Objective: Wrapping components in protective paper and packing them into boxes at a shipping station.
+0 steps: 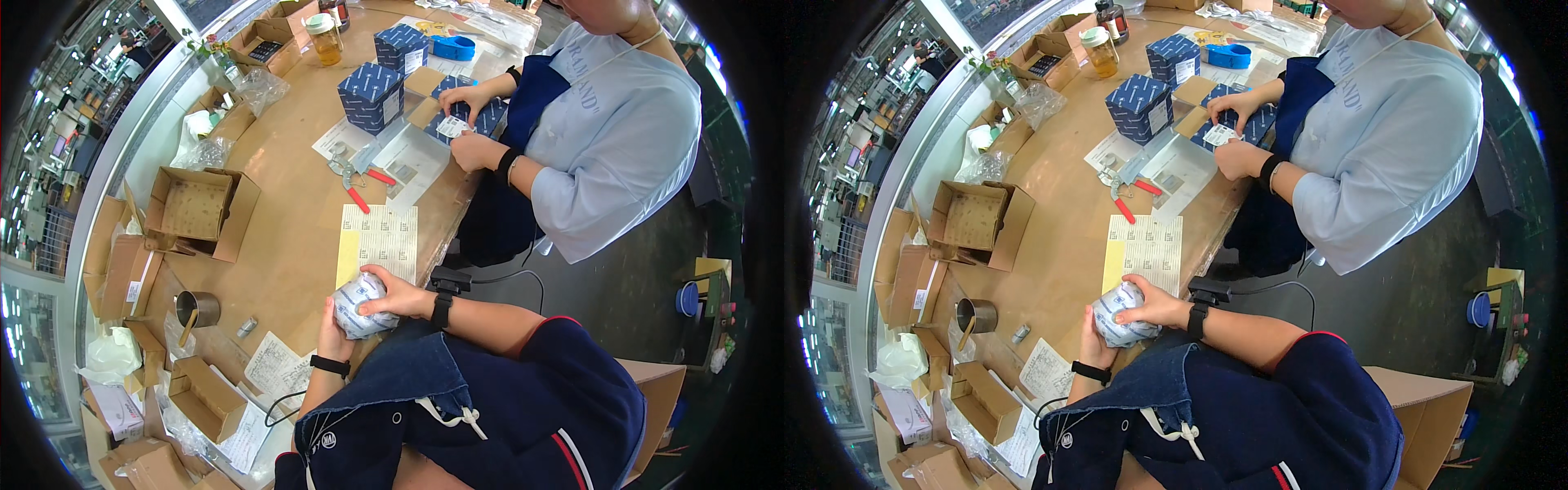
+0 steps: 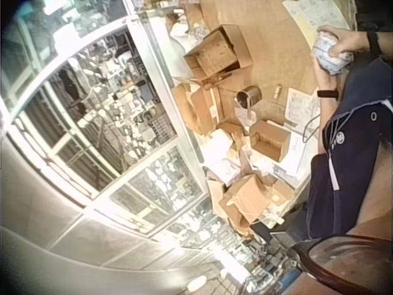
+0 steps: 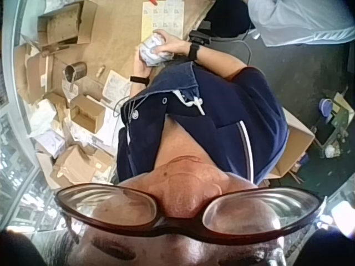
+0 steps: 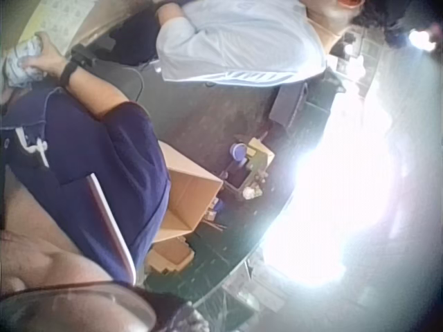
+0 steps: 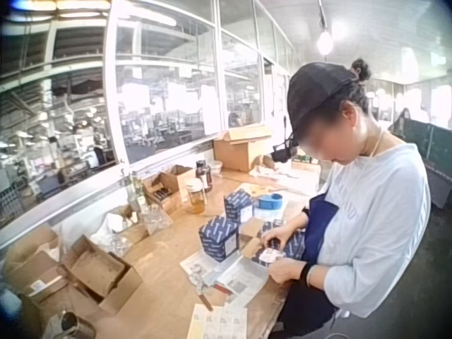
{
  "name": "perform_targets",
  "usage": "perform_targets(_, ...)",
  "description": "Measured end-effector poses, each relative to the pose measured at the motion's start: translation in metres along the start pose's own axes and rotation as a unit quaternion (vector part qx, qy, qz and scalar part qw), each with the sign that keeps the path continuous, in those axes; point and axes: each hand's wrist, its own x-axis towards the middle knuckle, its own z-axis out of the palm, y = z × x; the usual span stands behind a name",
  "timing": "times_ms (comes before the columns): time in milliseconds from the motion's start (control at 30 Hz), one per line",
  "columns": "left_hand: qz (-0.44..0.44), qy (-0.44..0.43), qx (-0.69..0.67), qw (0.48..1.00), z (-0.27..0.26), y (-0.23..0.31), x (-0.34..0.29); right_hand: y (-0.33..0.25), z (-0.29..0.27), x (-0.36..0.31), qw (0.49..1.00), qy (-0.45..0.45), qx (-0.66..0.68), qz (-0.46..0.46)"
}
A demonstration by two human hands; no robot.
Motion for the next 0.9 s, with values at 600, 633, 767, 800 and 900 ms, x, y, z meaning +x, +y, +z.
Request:
perform_targets(600,-0.014,-0.004,0.001,1.000,0.010,0.006,-0.004,-0.003,0.000,0.000,1.000,0.002,0.010,0.006)
perform_targets(633,-0.017,-0.006,0.002,1.000,0.010,0.007,-0.004,-0.004,0.000,0.000,1.000,0.003,0.006,0.005)
perform_targets(767,-0.027,-0.006,-0.004,1.000,0.010,0.007,-0.003,-0.005,0.000,0.000,1.000,0.002,0.014,0.010)
perform_targets(800,-0.029,-0.009,-0.004,1.000,0.010,0.007,-0.002,-0.004,0.000,0.000,1.000,0.002,0.014,0.010)
perform_targets(900,-0.032,-0.009,-0.001,0.999,0.011,0.007,-0.002,-0.003,-0.001,0.001,1.000,0.001,0.017,0.009)
